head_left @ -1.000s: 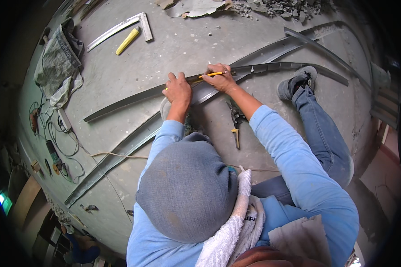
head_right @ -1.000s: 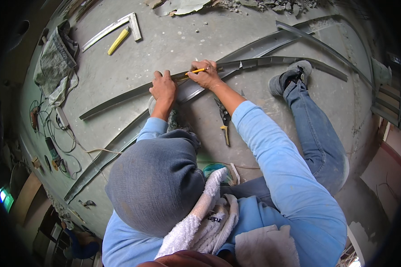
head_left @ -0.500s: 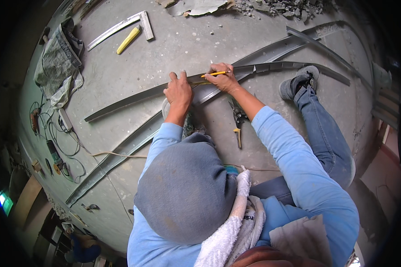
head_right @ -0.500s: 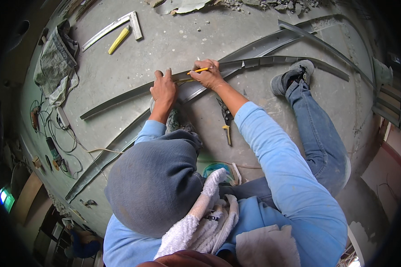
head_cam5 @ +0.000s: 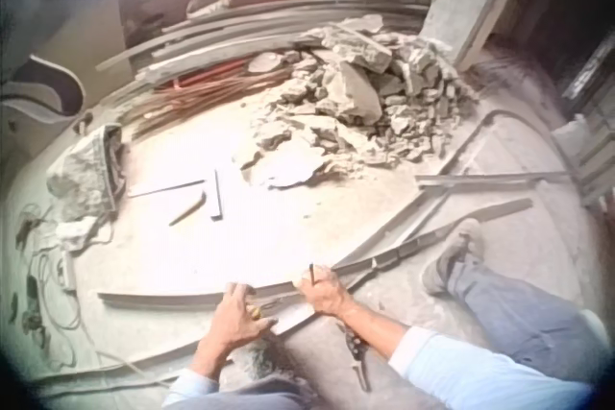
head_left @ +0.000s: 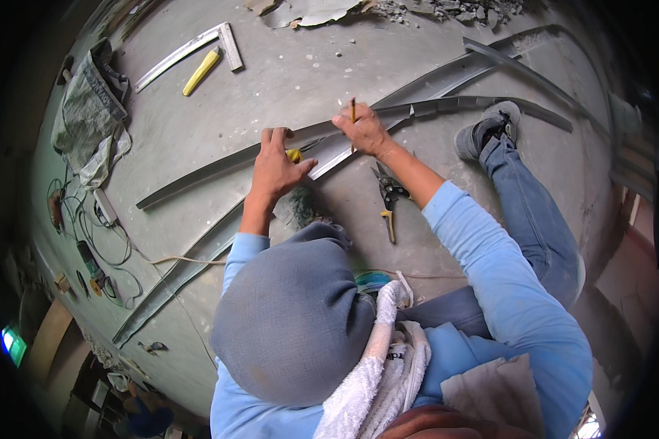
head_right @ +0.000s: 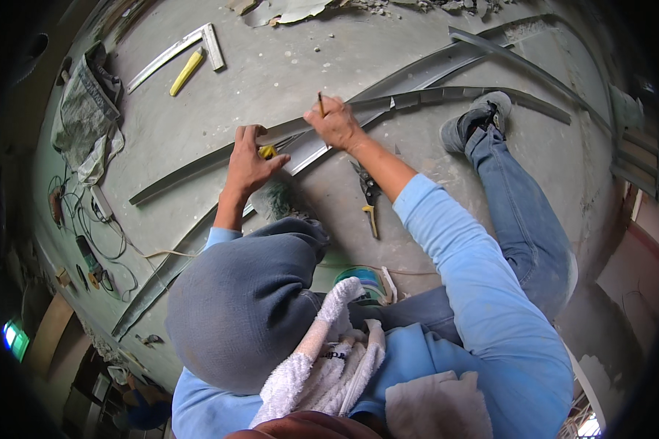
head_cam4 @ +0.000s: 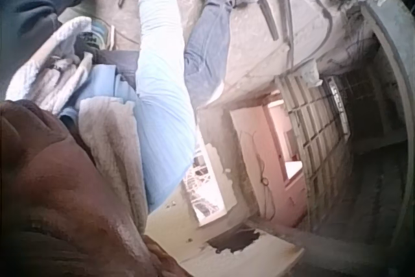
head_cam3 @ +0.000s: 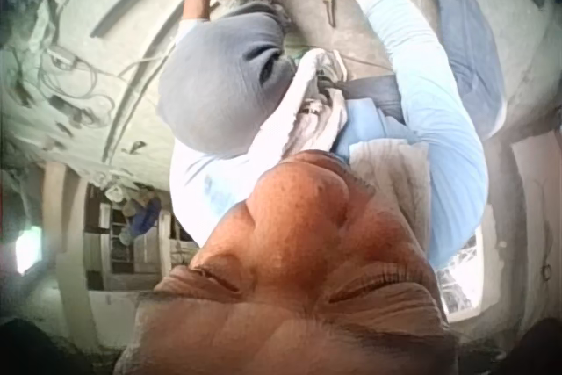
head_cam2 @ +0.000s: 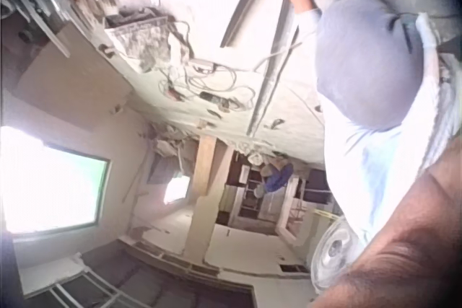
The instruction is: The person sits on the floor and uses tin snips to cut notches into a long metal strip. They measure and mark the strip with a tape measure and pencil, then cut along the marks to create evenly spaced notches.
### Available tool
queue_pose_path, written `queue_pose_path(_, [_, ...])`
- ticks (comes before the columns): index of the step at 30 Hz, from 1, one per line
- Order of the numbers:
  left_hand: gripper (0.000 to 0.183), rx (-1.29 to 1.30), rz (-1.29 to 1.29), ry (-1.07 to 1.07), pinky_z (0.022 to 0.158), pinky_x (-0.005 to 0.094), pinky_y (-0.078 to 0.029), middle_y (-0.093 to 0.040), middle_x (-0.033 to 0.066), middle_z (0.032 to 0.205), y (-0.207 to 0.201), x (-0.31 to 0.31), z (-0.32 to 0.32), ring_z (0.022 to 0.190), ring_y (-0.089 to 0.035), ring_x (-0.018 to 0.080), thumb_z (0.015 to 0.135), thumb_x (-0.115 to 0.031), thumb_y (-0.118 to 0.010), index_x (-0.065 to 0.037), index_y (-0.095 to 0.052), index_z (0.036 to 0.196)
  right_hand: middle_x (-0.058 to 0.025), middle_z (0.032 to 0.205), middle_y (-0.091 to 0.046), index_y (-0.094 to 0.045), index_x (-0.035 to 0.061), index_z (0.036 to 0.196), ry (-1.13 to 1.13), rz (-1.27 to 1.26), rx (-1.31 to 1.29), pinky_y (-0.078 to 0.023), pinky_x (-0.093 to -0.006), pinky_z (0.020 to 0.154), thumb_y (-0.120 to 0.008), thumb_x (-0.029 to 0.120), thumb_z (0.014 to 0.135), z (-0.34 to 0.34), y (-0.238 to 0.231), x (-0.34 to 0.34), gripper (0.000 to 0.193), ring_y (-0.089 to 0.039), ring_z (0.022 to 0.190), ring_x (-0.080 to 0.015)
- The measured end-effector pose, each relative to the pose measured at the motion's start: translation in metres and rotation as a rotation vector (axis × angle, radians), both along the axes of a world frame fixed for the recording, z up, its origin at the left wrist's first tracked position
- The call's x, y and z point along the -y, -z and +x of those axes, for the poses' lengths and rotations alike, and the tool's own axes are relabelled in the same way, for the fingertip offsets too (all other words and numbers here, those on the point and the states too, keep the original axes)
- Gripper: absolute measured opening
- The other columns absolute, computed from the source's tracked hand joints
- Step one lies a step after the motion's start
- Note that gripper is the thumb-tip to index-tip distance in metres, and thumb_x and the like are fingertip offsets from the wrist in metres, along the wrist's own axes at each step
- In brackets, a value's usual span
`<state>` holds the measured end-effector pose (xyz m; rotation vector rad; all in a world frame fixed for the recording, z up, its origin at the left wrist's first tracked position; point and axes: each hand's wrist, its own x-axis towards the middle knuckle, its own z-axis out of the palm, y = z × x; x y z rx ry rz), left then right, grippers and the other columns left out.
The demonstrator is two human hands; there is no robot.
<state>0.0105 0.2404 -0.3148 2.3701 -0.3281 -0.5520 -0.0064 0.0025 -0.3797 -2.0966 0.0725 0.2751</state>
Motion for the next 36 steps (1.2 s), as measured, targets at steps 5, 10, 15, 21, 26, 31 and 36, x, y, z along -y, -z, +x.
queue_pose_path(5, [0.085,-0.044,-0.055,0.132,0.093,0.0445,-0.055,-0.048,0.0192,0.132,-0.024,0.009,-0.021,0.108,-0.065,0.0380,0.068,-0.023,-0.091,-0.002,-0.046,0.138,-0.0015,0.075,-0.066,-0.069,0.0070,0.110,0.090,0.740,-0.624,-0.038,-0.0224,0.038,-0.070,0.027,0.098,-0.052,-0.026,-0.041,0.024,-0.060,0.053,-0.0073])
queue_pose_path(10, [0.092,0.003,-0.028,0.159,0.095,0.0475,-0.056,-0.047,0.0194,0.136,-0.022,0.010,-0.020,0.120,-0.059,0.0411,0.065,-0.026,-0.092,-0.004,-0.044,0.139,-0.0015,0.077,-0.066,-0.066,0.0034,0.106,0.314,0.653,-0.270,-0.040,-0.0252,0.038,-0.079,0.027,0.092,-0.058,-0.020,-0.060,0.030,-0.058,0.052,-0.0080])
queue_pose_path(15, [0.104,-0.126,-0.109,-0.033,0.103,0.0417,-0.050,-0.047,0.0201,0.137,-0.015,0.012,-0.022,0.127,-0.055,0.0368,0.062,-0.031,-0.099,0.001,-0.041,0.143,0.0017,0.071,-0.060,-0.067,0.0049,0.098,0.453,0.582,-0.417,-0.042,-0.0244,0.047,-0.080,0.033,0.090,-0.055,-0.016,-0.066,0.032,-0.054,0.058,-0.0061])
queue_pose_path(21, [0.110,-0.063,-0.121,0.106,0.106,0.0460,-0.049,-0.045,0.0208,0.142,-0.008,0.015,-0.038,0.130,-0.052,0.0407,0.061,-0.033,-0.099,-0.001,-0.037,0.145,0.0031,0.074,-0.059,-0.069,0.0073,0.102,0.320,0.955,-0.605,-0.037,-0.0225,0.043,-0.076,0.031,0.094,-0.058,-0.031,-0.058,0.026,-0.053,0.060,-0.0047])
queue_pose_path(26, [0.114,-0.078,-0.141,0.209,0.106,0.0460,-0.049,-0.046,0.0239,0.143,-0.010,-0.001,-0.038,0.130,-0.054,0.0406,0.063,-0.044,-0.098,-0.001,-0.034,0.147,0.0014,0.073,-0.060,-0.066,0.0084,0.100,0.145,0.772,-0.680,-0.035,-0.0207,0.043,-0.079,0.031,0.091,-0.059,-0.033,-0.049,0.027,-0.053,0.058,-0.0048])
queue_pose_path(31, [0.084,-0.327,-0.124,0.078,0.101,0.0435,-0.051,-0.065,0.0242,0.121,-0.009,-0.022,-0.011,0.117,-0.064,0.0375,0.080,-0.048,-0.087,-0.001,-0.050,0.139,0.0005,0.076,-0.061,-0.063,0.0087,0.100,0.355,0.801,-0.663,-0.034,-0.0202,0.039,-0.080,0.029,0.092,-0.055,-0.017,-0.049,0.028,-0.055,0.055,-0.0049])
queue_pose_path(36, [0.036,0.004,0.099,0.187,0.085,0.0504,-0.054,-0.068,0.0217,0.102,0.007,-0.055,0.013,0.098,-0.067,0.0417,0.092,-0.036,-0.069,-0.002,-0.066,0.107,-0.0019,0.086,-0.066,-0.066,0.0082,0.099,0.718,0.762,-0.599,-0.035,-0.0209,0.037,-0.077,0.029,0.094,-0.041,0.003,-0.047,0.024,-0.057,0.054,-0.0071])
